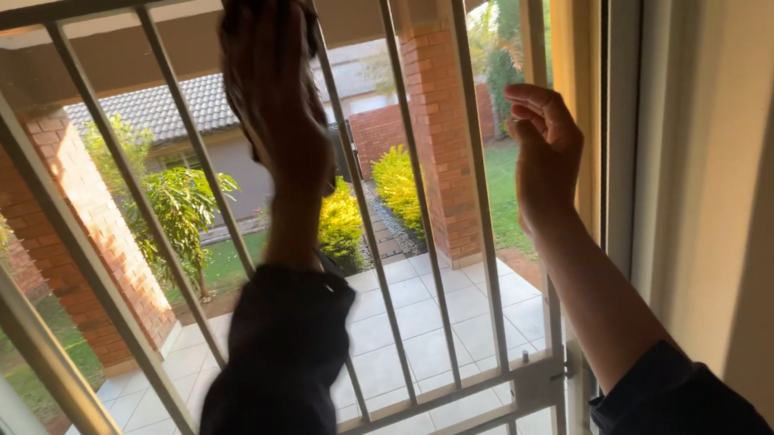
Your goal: Washing and wiping a sliding glass door and its security grill using a cloth and soapy water.
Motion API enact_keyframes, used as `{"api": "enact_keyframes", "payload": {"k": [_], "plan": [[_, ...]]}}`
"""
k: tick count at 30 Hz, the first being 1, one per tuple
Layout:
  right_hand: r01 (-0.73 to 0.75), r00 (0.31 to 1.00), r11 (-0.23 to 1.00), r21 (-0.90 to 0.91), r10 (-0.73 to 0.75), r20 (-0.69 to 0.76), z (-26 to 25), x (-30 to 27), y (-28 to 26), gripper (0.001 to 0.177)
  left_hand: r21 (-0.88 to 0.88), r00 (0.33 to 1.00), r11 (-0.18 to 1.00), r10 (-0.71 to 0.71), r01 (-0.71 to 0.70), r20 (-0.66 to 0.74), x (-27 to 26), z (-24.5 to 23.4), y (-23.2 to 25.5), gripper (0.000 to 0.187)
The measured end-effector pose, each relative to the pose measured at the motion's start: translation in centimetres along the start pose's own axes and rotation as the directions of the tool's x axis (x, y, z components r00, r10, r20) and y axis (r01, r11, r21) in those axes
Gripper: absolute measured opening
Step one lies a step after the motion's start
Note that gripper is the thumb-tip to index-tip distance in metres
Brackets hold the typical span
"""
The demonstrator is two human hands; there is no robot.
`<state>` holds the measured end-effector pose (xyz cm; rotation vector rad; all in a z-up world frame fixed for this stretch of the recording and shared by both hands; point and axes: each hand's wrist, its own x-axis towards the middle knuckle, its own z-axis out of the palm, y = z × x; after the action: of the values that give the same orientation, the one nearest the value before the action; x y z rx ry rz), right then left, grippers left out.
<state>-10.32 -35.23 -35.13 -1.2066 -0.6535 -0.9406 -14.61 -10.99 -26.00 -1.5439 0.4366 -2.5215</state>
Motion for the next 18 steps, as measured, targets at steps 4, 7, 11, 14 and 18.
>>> {"api": "enact_keyframes", "payload": {"k": [4, 7, 11, 14, 18], "plan": [[-0.010, 1.000, 1.000, -0.026, 0.010, 0.007, 1.6, -1.1, -1.1, 0.031, -0.556, 0.835, 0.631, -0.480, 0.541, 0.268, -5.5, 0.7, 5.9, 0.023], [0.014, 1.000, 1.000, -0.001, -0.014, 0.013, 2.5, -1.3, -1.8, 0.031, -0.822, 0.827, 0.235, -0.385, 0.518, 0.411, -7.3, 0.0, 10.5, 0.029], [0.043, 0.999, 0.996, 0.077, -0.045, 0.026, 3.1, -1.6, -2.3, 0.034, -0.531, 0.953, 0.843, 0.080, 0.091, 0.291, -6.0, -0.3, 10.9, 0.028], [0.061, 0.997, 0.994, 0.091, -0.064, 0.033, 4.0, -1.9, -2.4, 0.034, -0.571, 0.941, 0.815, 0.109, 0.100, 0.320, -4.2, 2.6, 7.8, 0.025], [0.095, 0.994, 0.992, 0.079, -0.099, 0.054, 6.5, -3.1, -2.7, 0.034, -0.747, 0.735, 0.045, -0.228, 0.663, 0.639, 0.3, 0.6, 0.3, 0.018]]}}
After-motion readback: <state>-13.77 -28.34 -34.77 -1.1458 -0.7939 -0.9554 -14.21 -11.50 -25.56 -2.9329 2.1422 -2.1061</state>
